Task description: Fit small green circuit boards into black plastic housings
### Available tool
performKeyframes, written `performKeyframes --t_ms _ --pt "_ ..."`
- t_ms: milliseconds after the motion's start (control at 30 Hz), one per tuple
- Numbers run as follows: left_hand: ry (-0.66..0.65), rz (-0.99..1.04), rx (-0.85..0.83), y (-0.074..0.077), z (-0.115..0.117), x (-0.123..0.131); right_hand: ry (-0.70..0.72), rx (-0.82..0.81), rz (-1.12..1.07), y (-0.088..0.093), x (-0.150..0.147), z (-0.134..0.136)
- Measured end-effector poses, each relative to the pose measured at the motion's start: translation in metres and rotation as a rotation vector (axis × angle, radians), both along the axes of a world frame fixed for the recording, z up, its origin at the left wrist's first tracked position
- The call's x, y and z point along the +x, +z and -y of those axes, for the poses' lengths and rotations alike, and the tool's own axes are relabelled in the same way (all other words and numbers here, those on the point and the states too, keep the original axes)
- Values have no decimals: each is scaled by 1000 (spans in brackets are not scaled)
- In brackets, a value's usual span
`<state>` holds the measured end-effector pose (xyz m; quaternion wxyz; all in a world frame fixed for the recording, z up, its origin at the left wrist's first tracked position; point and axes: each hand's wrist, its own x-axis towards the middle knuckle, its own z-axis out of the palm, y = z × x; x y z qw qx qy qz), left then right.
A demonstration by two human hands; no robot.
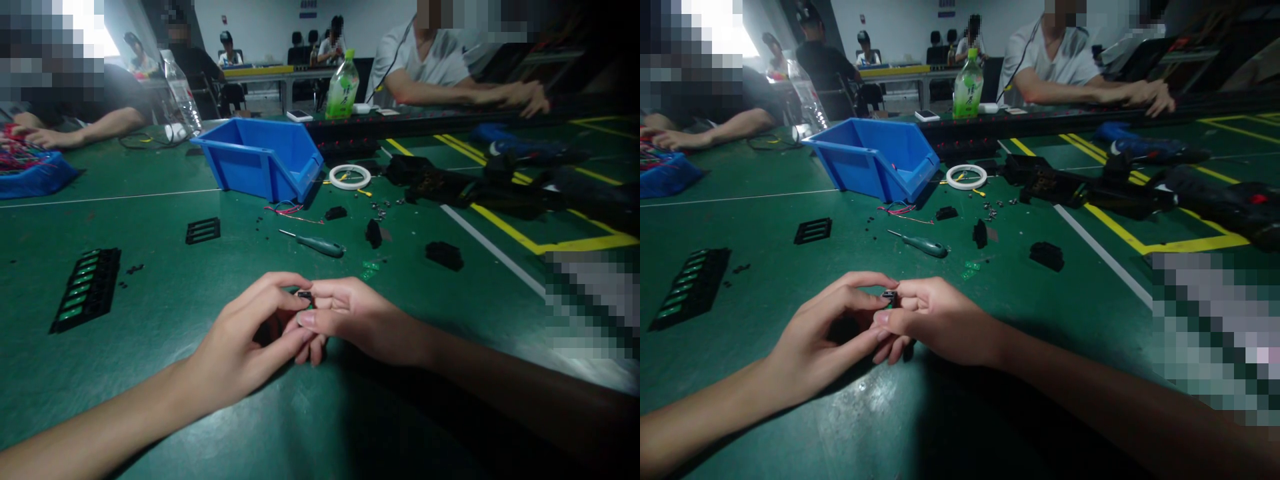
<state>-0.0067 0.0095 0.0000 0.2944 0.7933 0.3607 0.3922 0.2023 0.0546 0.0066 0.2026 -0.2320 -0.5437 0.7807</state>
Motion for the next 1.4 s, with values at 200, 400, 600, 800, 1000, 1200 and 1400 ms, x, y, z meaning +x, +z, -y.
performKeyframes --t_ms 200,400,600,800,1000,1200,1400 --pt "-3 -14 13 1 0 0 -8 11 22 1 0 1" --pt "-3 -38 71 2 0 0 1 19 1 1 0 2" --pt "5 -50 70 1 1 0 -5 27 0 3 -1 3" --pt "3 -57 70 2 0 0 -25 30 -18 2 -1 4" --pt "2 -61 75 2 0 0 -15 38 -17 2 0 4" --pt "16 -56 83 1 0 0 2 12 -10 -1 0 1" --pt "5 -47 95 1 -2 0 37 6 2 -2 1 -2"
